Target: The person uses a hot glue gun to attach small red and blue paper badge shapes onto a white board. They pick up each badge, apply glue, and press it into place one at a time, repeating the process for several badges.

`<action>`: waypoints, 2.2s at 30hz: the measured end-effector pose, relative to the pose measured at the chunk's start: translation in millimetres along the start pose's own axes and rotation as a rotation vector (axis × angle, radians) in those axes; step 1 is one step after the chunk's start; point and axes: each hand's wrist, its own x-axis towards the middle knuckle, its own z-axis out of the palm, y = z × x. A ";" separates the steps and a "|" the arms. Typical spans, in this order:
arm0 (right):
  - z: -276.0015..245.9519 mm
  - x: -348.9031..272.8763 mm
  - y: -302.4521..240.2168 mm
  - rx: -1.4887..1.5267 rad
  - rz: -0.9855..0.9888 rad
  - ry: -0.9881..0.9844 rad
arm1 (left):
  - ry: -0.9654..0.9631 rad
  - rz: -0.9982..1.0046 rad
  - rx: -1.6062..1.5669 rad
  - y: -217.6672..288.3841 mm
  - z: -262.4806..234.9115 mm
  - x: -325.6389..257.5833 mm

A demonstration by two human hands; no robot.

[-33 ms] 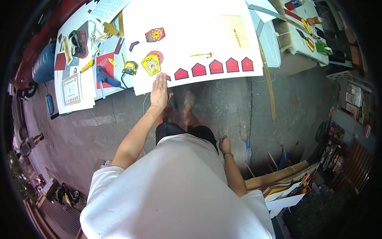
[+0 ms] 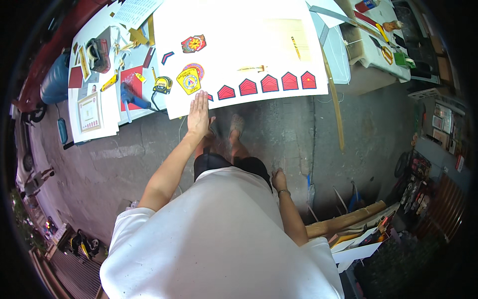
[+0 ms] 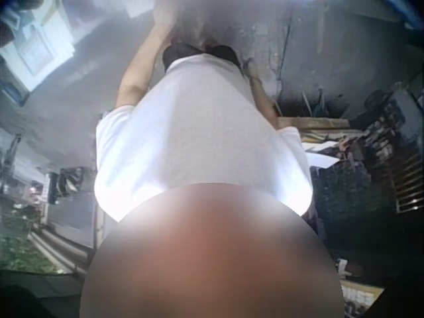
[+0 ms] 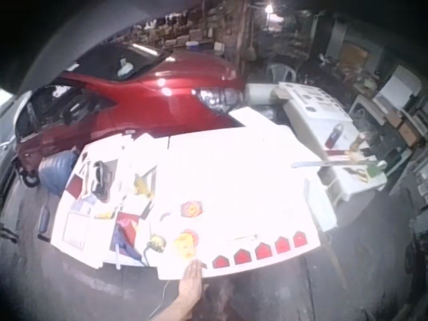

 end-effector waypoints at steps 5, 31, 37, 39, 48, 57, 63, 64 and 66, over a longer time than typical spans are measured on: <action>-8.6 22.0 -58.1 -0.019 -0.084 0.067 | -0.040 0.008 0.036 -1.6 -6.4 6.4; 101.3 -91.4 -391.9 0.674 -0.585 -0.585 | 0.239 -0.110 -2.163 -226.1 -69.5 -353.0; 133.8 -208.8 -532.9 1.406 -0.297 -1.631 | 0.538 0.276 -2.410 -200.4 -113.5 -303.3; 119.5 -217.2 -540.5 1.141 -0.232 -1.471 | 0.750 0.017 -2.507 -216.4 -90.5 -292.9; -88.2 5.7 -569.5 0.351 -0.887 -0.209 | 0.264 -1.434 -0.889 -282.6 77.0 -395.0; -72.0 209.4 -653.1 -0.285 -1.112 0.458 | 0.496 -1.395 -0.742 -296.8 -33.5 -360.9; -94.5 178.8 -665.0 -0.085 -0.721 0.283 | 0.776 -0.918 -0.870 -264.8 -143.5 -250.2; -99.6 160.4 -671.0 0.111 -0.789 0.267 | 0.819 -0.783 -0.762 -259.2 -162.2 -231.9; -106.6 111.3 -682.3 0.487 -0.822 0.237 | 0.824 -0.550 -0.762 -253.8 -198.4 -196.6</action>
